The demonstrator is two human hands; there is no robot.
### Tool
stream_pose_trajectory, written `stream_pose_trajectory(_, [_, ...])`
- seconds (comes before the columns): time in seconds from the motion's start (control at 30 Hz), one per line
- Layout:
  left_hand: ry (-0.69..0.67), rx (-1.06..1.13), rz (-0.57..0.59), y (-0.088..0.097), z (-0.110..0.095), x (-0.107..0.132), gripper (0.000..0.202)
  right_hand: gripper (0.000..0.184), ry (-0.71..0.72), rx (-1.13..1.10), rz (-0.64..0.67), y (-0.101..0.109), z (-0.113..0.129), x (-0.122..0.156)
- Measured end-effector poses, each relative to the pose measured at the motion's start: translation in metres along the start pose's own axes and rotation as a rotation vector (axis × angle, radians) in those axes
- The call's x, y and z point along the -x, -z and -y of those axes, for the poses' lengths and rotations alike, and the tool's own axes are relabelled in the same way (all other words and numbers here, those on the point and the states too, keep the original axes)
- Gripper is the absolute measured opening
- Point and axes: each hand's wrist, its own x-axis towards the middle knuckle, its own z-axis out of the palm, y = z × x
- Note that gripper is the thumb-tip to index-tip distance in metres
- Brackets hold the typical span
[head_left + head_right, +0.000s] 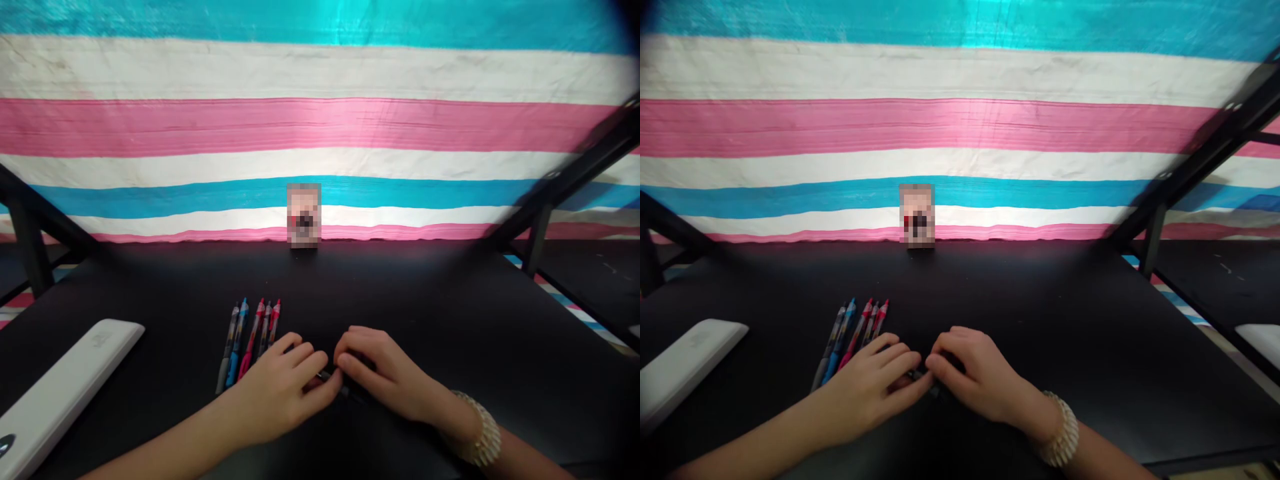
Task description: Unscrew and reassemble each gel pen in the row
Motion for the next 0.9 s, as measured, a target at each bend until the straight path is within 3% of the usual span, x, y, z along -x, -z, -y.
stream_pose_trajectory(0.07, [0.046,-0.004,-0.055,0.004,0.001,0.001,0.034,0.022,0.049,0.057,0.081,-0.001,0.002,0.001])
stream_pose_trajectory(0.23, [0.072,-0.048,-0.11,0.008,0.004,0.005,0.028,0.018,0.058,0.148,0.095,-0.004,-0.001,0.001])
stream_pose_trajectory(0.33, [0.084,-0.166,-0.079,0.005,0.004,0.008,0.021,0.015,0.081,0.245,0.104,-0.006,-0.006,0.001])
stream_pose_trajectory(0.47, [0.166,-0.196,-0.003,-0.002,0.002,0.011,0.024,0.026,0.188,0.455,0.028,-0.013,-0.013,0.0])
stream_pose_trajectory(0.8, [0.511,0.214,0.28,0.006,-0.009,0.011,0.037,0.029,0.307,0.589,-0.062,-0.026,-0.015,-0.002])
stream_pose_trajectory(0.9, [0.613,0.384,0.306,0.009,-0.009,0.012,0.039,0.03,0.346,0.609,-0.086,-0.026,-0.015,-0.001])
